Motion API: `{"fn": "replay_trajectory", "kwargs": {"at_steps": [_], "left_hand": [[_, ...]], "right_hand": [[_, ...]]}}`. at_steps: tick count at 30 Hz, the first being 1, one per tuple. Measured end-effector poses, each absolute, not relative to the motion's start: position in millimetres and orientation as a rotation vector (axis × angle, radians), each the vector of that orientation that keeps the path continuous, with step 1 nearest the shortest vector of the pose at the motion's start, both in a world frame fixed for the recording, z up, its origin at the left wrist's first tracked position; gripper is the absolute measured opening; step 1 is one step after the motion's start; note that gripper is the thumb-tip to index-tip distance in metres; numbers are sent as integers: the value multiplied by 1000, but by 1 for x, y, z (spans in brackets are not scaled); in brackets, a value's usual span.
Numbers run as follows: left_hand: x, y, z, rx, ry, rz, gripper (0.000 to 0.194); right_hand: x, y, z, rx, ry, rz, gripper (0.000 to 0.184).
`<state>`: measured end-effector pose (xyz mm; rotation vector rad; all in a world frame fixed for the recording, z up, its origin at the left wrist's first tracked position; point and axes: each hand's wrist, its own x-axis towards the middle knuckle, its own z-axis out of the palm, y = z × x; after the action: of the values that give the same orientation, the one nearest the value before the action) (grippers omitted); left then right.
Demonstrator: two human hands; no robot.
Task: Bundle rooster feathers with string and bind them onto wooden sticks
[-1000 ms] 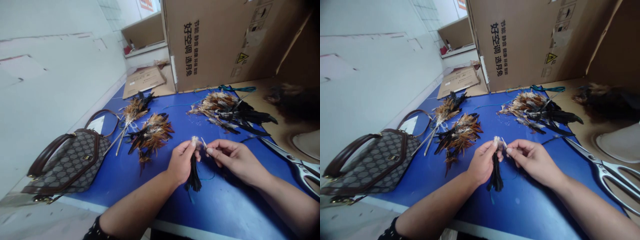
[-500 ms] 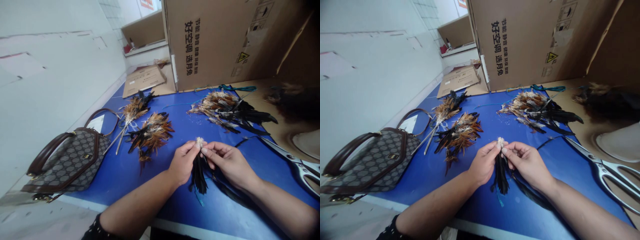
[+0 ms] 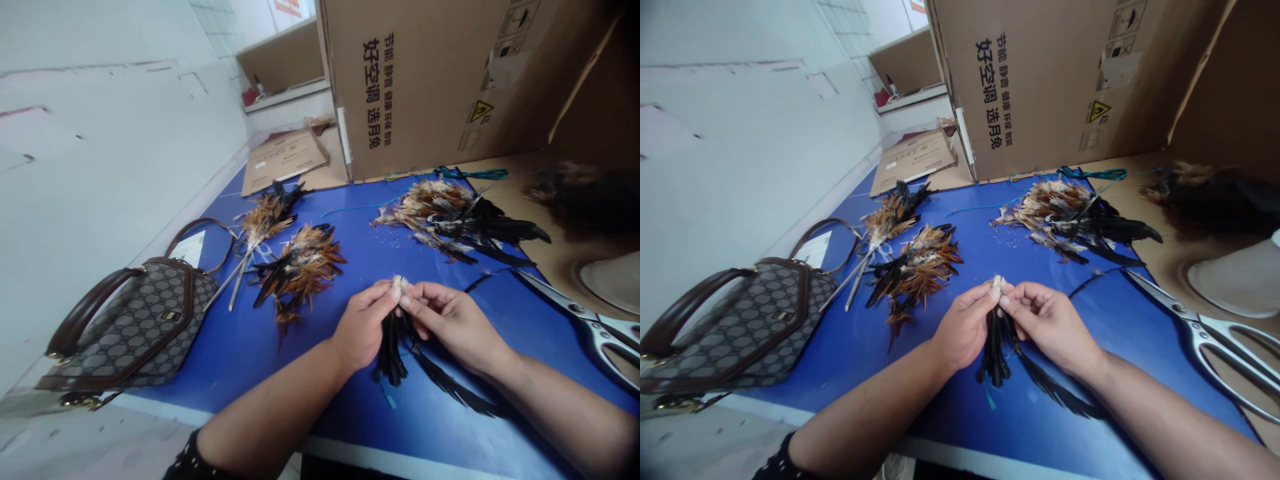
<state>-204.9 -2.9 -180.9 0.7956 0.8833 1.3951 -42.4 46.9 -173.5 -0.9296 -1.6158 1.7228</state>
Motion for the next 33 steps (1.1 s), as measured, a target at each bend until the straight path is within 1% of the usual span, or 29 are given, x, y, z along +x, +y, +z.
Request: {"fn": "replay_trajectory", "kwargs": {"at_steps": [5,10,14,21,25,29,33], "left_hand": [[-208,-4,-176,877,902,1414,23],[-217,-2,-165,758,870,1512,18],[-234,3,-148,662,826,1587,21],[-267,12,-127,741,832,1794,16],[-278,14,-124,829,843,1855,17],[-280,14,-124,918,966,1939,22],[-278,9,-128,1067,1266,1939,24]], "right_hand": [[-43,45,-165,-917,-1773,1708,40],[-39,44,-167,-860,-2000,1686,39],[-29,54,-172,-821,-2151,1491,37],[-6,87,-170,-885,-2268,1149,32],[8,106,-174,-901,-2360,816,26],[13,111,-175,-876,-2404,507,25],[6,94,-169,-867,-2555,450,26]]}}
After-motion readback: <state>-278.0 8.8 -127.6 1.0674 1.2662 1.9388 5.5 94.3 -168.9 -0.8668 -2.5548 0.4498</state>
